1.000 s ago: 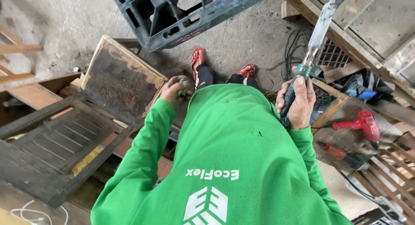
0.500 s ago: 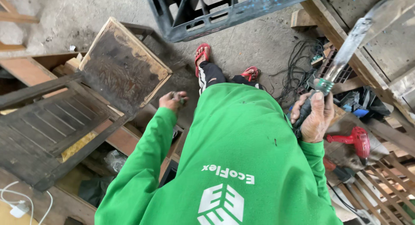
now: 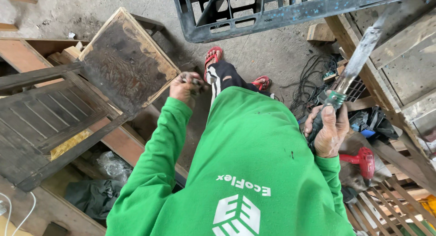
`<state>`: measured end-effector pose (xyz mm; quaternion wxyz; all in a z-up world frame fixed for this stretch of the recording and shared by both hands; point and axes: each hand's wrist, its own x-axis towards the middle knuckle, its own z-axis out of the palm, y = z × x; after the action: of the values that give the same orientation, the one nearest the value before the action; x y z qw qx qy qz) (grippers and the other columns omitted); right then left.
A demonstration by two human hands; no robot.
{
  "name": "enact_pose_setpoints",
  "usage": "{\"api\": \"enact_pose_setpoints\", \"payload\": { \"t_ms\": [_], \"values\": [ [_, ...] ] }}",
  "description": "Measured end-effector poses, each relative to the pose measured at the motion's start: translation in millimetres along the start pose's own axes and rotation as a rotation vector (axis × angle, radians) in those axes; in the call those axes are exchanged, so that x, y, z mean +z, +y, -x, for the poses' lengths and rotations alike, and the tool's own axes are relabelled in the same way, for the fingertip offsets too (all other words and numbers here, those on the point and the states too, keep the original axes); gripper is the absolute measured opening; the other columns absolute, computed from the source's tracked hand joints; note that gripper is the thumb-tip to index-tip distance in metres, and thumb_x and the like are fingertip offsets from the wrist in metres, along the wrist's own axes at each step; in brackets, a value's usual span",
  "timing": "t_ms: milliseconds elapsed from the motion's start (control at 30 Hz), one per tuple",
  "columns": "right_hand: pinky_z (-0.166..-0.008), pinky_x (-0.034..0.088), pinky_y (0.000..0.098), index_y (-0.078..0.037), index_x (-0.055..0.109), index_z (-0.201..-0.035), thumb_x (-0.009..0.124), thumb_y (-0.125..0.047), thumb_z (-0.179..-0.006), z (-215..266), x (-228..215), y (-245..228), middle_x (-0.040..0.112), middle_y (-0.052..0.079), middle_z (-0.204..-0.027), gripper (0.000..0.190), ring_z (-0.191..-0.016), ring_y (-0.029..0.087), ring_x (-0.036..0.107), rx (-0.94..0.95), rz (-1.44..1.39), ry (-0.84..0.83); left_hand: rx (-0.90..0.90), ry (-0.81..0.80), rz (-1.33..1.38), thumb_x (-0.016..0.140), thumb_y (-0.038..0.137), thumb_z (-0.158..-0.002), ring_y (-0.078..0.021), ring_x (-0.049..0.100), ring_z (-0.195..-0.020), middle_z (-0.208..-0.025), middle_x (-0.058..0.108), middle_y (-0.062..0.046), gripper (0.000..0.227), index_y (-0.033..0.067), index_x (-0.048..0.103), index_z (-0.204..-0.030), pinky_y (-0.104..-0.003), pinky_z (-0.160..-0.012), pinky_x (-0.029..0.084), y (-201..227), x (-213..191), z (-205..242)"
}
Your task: The person uses a soldering iron to melt and smooth the surface of a black plastic pallet. They repeatedly apply the hot tip to various grid sections and wipe away softened plastic with a cloth. The pallet remains on a wooden workbench throughout the process.
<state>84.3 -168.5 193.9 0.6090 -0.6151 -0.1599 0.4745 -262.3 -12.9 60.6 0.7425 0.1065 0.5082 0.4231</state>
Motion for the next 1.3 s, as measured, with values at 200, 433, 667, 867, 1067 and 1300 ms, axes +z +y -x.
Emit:
{"api": "enact_pose_setpoints", "payload": {
  "t_ms": [200,433,667,867,1067,1300],
  "values": [
    [-0.045,0.040,0.0259,-0.003,0.046,-0.151,0.060,-0.025,-0.107,-13,20,-1,0.057,0.007,-0.088,0.051,-0.056,0.013,0.052,0.067,0.070,-0.001,0.011,0.136,0.045,0.071,0.016,-0.090,-0.0196,0.064,-0.063,-0.076,0.062,-0.005,0.014,0.0111,0.058,-0.087,-0.034,-0.051,0.052,60,29,9],
    [-0.053,0.044,0.0250,0.000,0.050,-0.145,0.062,-0.017,-0.106,-40,63,-5,0.056,0.004,-0.087,0.044,-0.060,0.011,0.053,0.018,0.161,-0.043,0.259,0.187,-0.438,0.073,0.017,-0.095,-0.0153,0.056,-0.059,-0.074,0.063,-0.001,0.013,0.0050,0.071,-0.098,-0.030,-0.050,0.044,124,70,-23],
    [-0.064,0.052,0.0270,0.001,0.054,-0.147,0.067,-0.007,-0.101,-67,99,-50,0.063,0.002,-0.099,0.048,-0.073,0.011,0.059,-0.135,0.656,-0.069,0.928,-0.161,-1.140,0.074,0.008,-0.098,-0.0217,0.067,-0.092,-0.099,0.066,-0.008,0.012,0.0038,0.074,-0.109,-0.034,-0.083,0.055,160,156,-67],
    [-0.069,0.055,0.0342,-0.003,0.055,-0.149,0.077,-0.011,-0.103,-90,100,-112,0.066,0.012,-0.099,0.052,-0.077,0.019,0.066,-0.481,1.379,-0.167,1.039,-0.310,-1.347,0.077,0.014,-0.095,-0.0268,0.065,-0.094,-0.106,0.061,-0.008,0.016,0.0091,0.072,-0.109,-0.038,-0.079,0.055,139,216,-106],
    [-0.040,0.045,0.0288,-0.014,0.065,-0.145,0.084,-0.025,-0.090,-119,115,-166,0.060,0.002,-0.079,0.059,-0.050,0.013,0.054,-0.530,2.048,-0.316,1.182,-0.299,-1.363,0.077,0.013,-0.095,-0.0238,0.067,-0.098,-0.107,0.062,-0.002,0.013,0.0124,0.072,-0.107,-0.036,-0.079,0.057,130,224,-115],
    [-0.045,0.050,0.0282,-0.016,0.066,-0.143,0.082,-0.022,-0.085,-151,129,-183,0.056,0.002,-0.085,0.060,-0.069,0.016,0.063,-0.785,2.102,-0.426,1.172,-0.289,-1.345,0.078,0.012,-0.095,-0.0219,0.067,-0.096,-0.105,0.062,-0.001,0.013,0.0118,0.073,-0.107,-0.034,-0.078,0.058,127,219,-118]
  ]
}}
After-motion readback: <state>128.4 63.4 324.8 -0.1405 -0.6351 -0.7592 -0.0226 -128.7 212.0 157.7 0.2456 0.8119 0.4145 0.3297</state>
